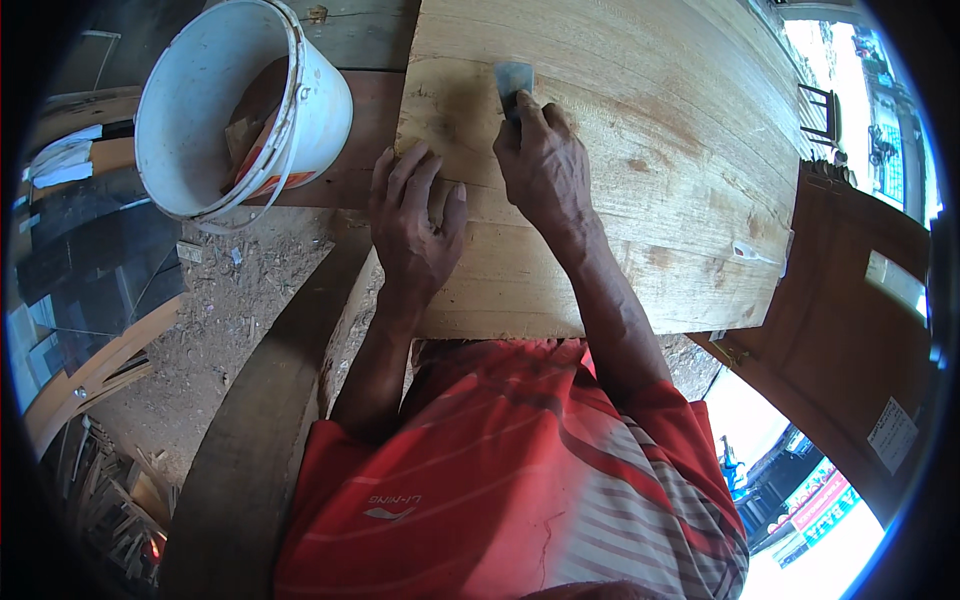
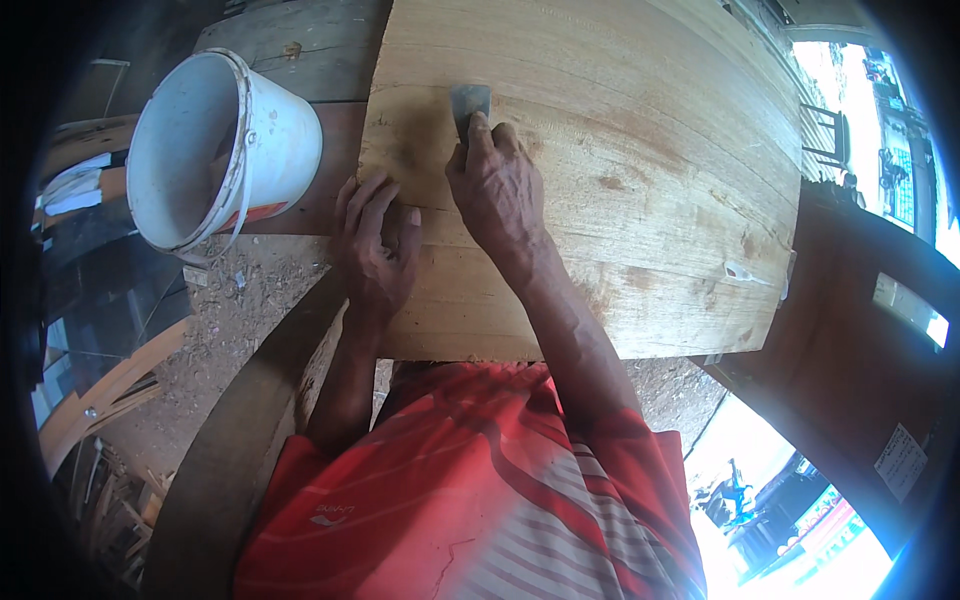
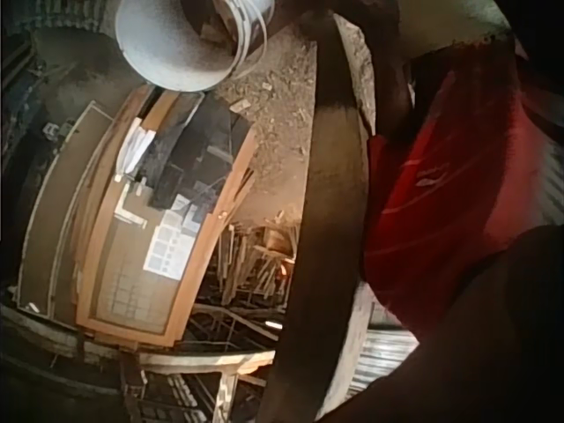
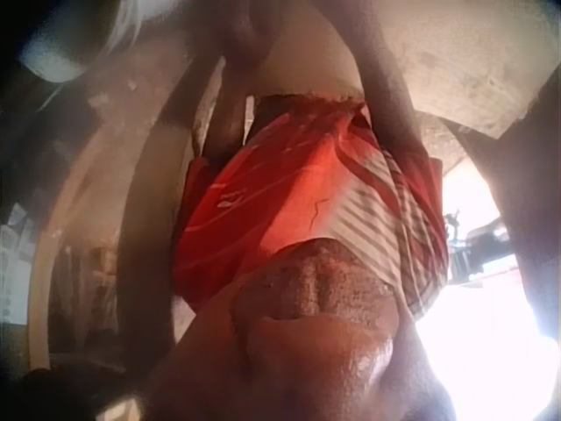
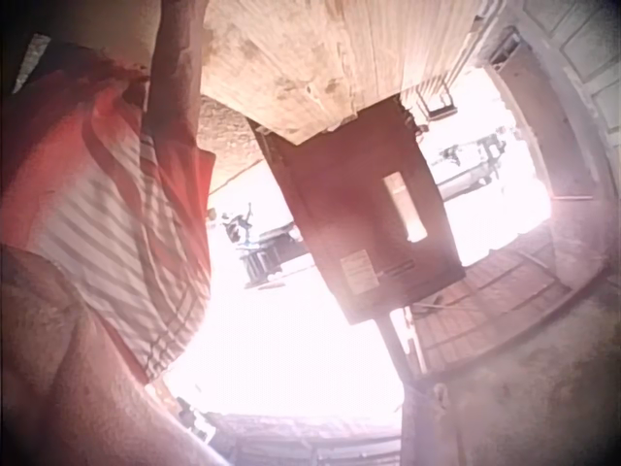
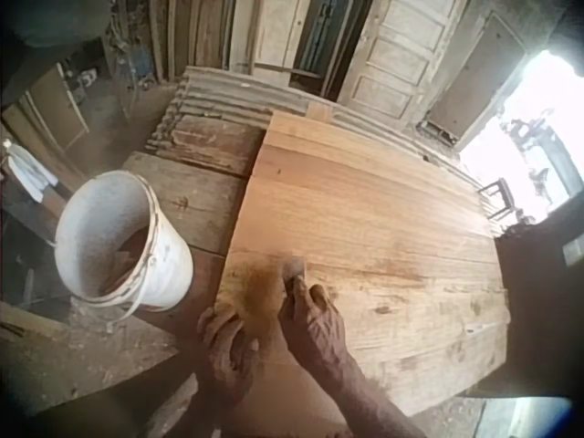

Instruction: The person applies glue from a bottle into a crack on a wooden board, rubs sawdust from a bucket over the area by hand, and uses a metal scraper to remove excess material.

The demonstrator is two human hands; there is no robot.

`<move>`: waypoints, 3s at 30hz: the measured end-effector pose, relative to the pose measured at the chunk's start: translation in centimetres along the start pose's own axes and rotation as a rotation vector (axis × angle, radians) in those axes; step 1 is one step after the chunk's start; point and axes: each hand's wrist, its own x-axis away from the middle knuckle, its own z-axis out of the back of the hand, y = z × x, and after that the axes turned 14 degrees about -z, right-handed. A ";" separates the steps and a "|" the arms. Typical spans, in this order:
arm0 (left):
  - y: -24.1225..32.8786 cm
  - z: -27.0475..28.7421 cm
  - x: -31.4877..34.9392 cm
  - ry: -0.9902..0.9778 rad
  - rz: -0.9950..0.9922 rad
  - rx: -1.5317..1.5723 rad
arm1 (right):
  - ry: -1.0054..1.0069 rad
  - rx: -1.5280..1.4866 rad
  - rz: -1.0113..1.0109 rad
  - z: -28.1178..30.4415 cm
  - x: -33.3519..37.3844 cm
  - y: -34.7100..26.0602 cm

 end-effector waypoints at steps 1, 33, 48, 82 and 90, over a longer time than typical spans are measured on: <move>0.0 0.0 0.0 0.000 0.002 -0.001 | 0.016 -0.009 -0.018 0.1 -0.2 0.0; -0.1 -0.2 0.0 0.008 -0.014 0.017 | -0.049 0.011 -0.046 -1.4 0.2 0.2; -0.2 -0.4 0.0 0.013 -0.016 -0.007 | -0.112 0.032 -0.089 -0.6 0.8 0.1; 1.3 -1.2 -0.8 -0.027 0.014 -0.127 | 0.053 0.018 -0.074 15.9 5.4 19.5; 1.8 -1.6 -0.9 0.019 0.086 -0.245 | 0.002 0.001 0.006 13.4 7.7 26.2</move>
